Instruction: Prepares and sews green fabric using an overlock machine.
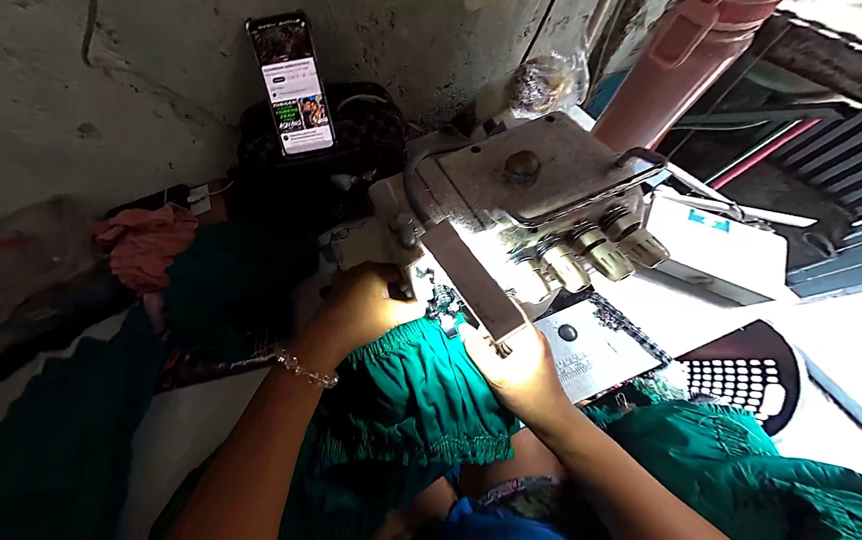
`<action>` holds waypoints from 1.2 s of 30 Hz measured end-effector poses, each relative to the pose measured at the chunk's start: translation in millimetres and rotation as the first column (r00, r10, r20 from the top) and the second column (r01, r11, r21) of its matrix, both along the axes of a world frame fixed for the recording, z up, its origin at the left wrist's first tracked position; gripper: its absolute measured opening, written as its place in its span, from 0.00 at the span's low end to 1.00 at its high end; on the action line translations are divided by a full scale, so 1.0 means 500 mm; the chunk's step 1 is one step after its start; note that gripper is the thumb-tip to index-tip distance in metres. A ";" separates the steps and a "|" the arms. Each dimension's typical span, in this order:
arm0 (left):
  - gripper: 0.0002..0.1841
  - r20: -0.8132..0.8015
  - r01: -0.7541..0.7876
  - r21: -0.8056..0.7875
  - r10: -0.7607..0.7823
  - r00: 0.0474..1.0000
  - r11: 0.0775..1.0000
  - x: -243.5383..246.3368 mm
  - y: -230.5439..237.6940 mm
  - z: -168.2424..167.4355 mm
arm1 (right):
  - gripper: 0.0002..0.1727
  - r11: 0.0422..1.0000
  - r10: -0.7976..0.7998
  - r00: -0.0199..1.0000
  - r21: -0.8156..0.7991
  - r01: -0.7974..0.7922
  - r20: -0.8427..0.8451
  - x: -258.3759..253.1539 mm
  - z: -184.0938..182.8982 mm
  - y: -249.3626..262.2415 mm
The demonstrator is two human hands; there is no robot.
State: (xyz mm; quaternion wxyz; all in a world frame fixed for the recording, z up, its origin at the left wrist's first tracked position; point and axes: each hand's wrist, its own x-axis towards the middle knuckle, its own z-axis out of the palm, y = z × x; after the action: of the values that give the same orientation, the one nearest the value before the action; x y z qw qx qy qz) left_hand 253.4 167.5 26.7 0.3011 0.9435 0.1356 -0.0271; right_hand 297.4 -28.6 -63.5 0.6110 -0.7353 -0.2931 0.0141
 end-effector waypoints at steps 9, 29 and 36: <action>0.10 0.326 -0.280 0.309 0.175 0.929 0.909 -0.064 0.038 -0.029 | 0.08 0.990 -0.037 0.963 -0.122 0.072 0.268 0.014 0.038 -0.074; 0.18 0.166 -0.025 0.228 -0.013 0.986 0.973 0.000 -0.003 -0.015 | 0.07 0.991 0.063 0.934 -0.132 -0.018 0.352 -0.014 0.048 -0.042; 0.15 0.469 -0.141 0.353 -0.044 0.882 0.925 -0.125 -0.107 -0.047 | 0.12 0.982 0.107 0.915 -0.184 -0.037 0.388 0.001 0.023 -0.021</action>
State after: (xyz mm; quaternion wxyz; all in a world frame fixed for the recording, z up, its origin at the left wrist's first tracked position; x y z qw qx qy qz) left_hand 191.0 114.1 3.4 0.1386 0.9581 0.0855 0.2355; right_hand 298.1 -39.0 -51.9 0.4718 -0.7618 -0.4353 -0.0871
